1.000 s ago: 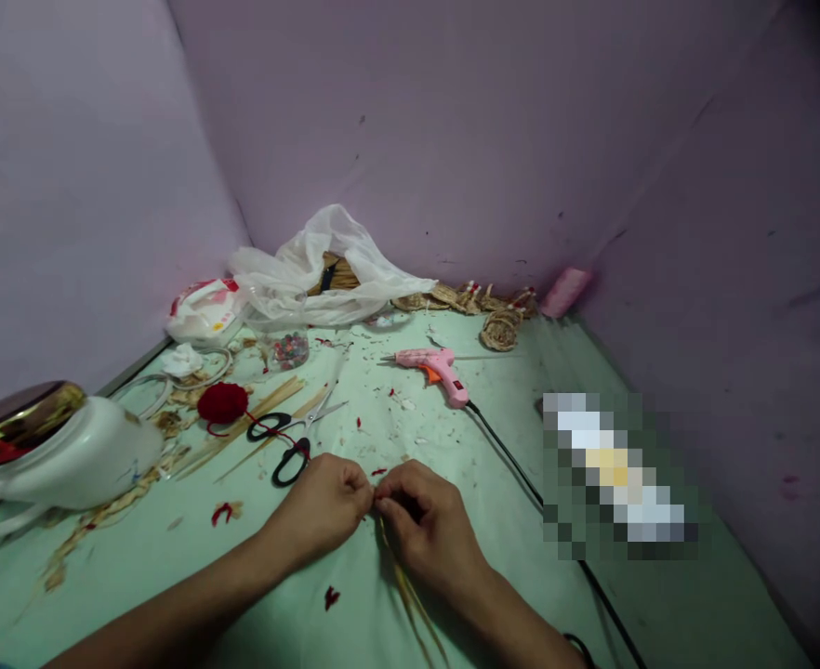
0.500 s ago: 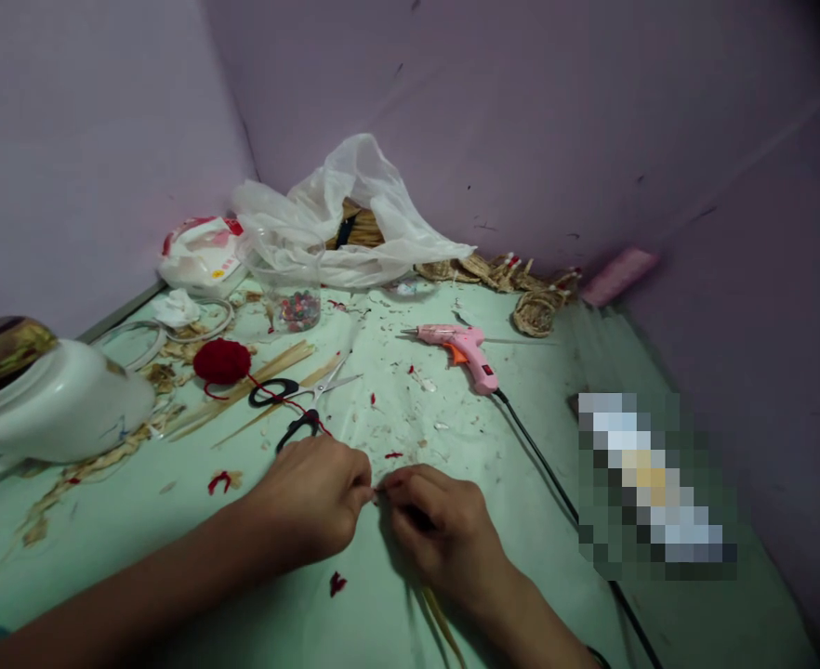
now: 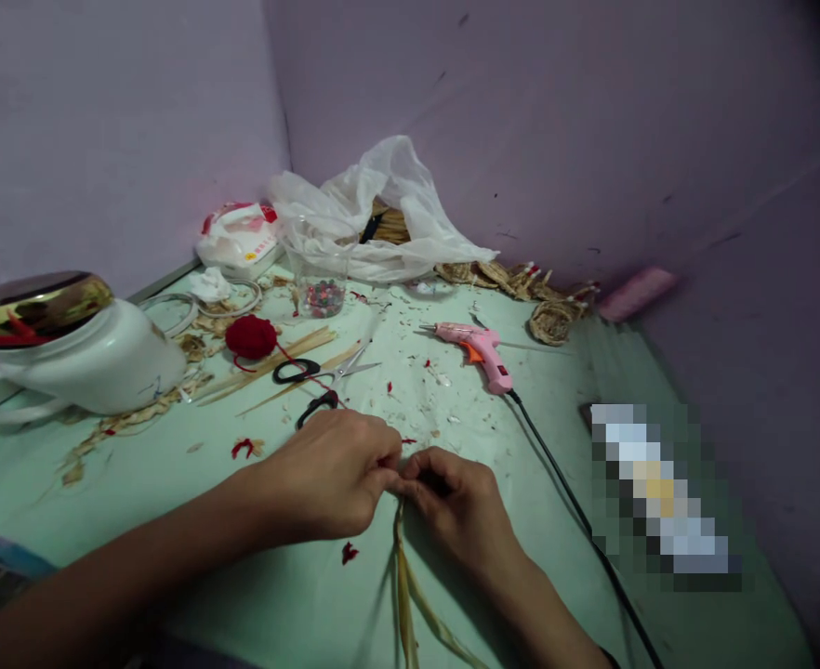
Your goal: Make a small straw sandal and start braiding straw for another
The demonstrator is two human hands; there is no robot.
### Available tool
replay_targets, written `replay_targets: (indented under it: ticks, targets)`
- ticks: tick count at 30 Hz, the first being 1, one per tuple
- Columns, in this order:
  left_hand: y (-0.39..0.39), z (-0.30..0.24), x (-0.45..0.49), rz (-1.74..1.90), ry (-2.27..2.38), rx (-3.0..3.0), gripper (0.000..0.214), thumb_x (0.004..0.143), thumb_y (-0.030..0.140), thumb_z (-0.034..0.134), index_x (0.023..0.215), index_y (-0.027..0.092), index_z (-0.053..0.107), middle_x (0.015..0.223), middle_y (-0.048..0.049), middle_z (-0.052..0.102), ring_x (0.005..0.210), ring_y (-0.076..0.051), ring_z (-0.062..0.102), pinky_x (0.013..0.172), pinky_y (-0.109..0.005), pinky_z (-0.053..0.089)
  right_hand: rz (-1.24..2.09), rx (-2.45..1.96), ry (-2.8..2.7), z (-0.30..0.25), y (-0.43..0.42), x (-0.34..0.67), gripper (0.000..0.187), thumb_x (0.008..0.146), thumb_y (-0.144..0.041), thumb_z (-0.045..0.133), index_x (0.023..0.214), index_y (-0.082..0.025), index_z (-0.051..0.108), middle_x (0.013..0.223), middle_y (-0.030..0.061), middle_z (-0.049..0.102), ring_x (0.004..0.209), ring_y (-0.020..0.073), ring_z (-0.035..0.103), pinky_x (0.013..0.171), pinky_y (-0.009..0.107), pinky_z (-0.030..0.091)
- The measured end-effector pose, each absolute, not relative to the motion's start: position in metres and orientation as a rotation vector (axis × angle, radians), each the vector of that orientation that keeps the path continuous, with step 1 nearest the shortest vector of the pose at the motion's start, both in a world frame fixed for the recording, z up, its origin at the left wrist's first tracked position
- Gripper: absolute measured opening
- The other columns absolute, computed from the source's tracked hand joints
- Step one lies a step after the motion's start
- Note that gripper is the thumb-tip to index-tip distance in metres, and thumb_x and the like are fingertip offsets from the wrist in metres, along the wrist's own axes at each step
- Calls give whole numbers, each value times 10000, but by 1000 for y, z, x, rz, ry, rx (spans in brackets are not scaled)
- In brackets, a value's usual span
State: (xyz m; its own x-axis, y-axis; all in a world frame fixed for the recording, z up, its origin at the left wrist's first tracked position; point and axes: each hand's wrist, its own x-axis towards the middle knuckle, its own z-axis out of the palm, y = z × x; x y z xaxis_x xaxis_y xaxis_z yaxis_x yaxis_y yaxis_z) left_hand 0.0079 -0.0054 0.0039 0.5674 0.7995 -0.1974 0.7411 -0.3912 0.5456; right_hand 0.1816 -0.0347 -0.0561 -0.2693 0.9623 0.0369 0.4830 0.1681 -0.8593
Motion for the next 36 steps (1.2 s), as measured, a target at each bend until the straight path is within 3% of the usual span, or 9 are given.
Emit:
replay_targets:
  ticks: [4, 9, 15, 21, 26, 31, 36]
  targets:
    - [-5, -5, 11, 238, 1234, 2284, 138, 775, 195, 433, 738, 177, 565, 747, -25, 596, 677, -159, 538, 627, -282, 378, 1041, -1335, -1868, -56, -35, 185, 37, 740, -192, 608, 705, -181, 613, 646, 0, 638, 575, 122, 552, 558, 228, 411]
    - [-8, -10, 15, 538, 1367, 2145, 298, 729, 122, 439, 995, 179, 561, 1031, -62, 582, 866, -186, 559, 745, -305, 414, 1170, -1299, -1665, -58, -40, 187, 61, 747, -186, 556, 688, -184, 539, 633, -9, 580, 575, 115, 508, 541, 227, 406]
    - [-13, -10, 27, 412, 1210, 1504, 288, 698, 193, 513, 975, 167, 587, 724, 13, 604, 456, -68, 434, 458, -208, 337, 1233, -1122, -1321, -52, -37, 186, 133, 722, -212, 605, 642, -189, 501, 651, -3, 575, 603, 115, 537, 569, 232, 445]
    - [-12, -18, 33, 379, 1188, 1124, 242, 629, 292, 586, 808, 130, 569, 449, 59, 487, 344, -73, 400, 345, -185, 285, 1177, -1100, -1254, -52, -37, 182, 89, 695, -165, 628, 665, -187, 547, 662, -3, 611, 600, 114, 568, 564, 226, 465]
    - [-15, -21, 38, 608, 1097, 950, 292, 507, 221, 657, 758, 128, 538, 489, 53, 519, 387, -58, 441, 364, -167, 334, 942, -1085, -1316, -52, -43, 180, 91, 720, -131, 600, 670, -192, 555, 702, 6, 627, 654, 125, 590, 617, 246, 483]
    - [-17, -11, 39, 700, 1211, 1024, 315, 537, 253, 657, 807, 142, 537, 543, 63, 515, 328, -33, 373, 305, -158, 208, 896, -1095, -1249, -49, -44, 179, 91, 710, -139, 613, 678, -193, 547, 683, -4, 621, 633, 120, 586, 605, 239, 482]
    - [-5, -11, 27, 738, 1365, 1179, 55, 547, 179, 501, 596, 155, 494, 428, 69, 435, 313, -36, 290, 344, -178, 181, 903, -1112, -1206, -49, -41, 182, 80, 697, -143, 631, 697, -190, 567, 690, 4, 616, 655, 131, 582, 627, 259, 481]
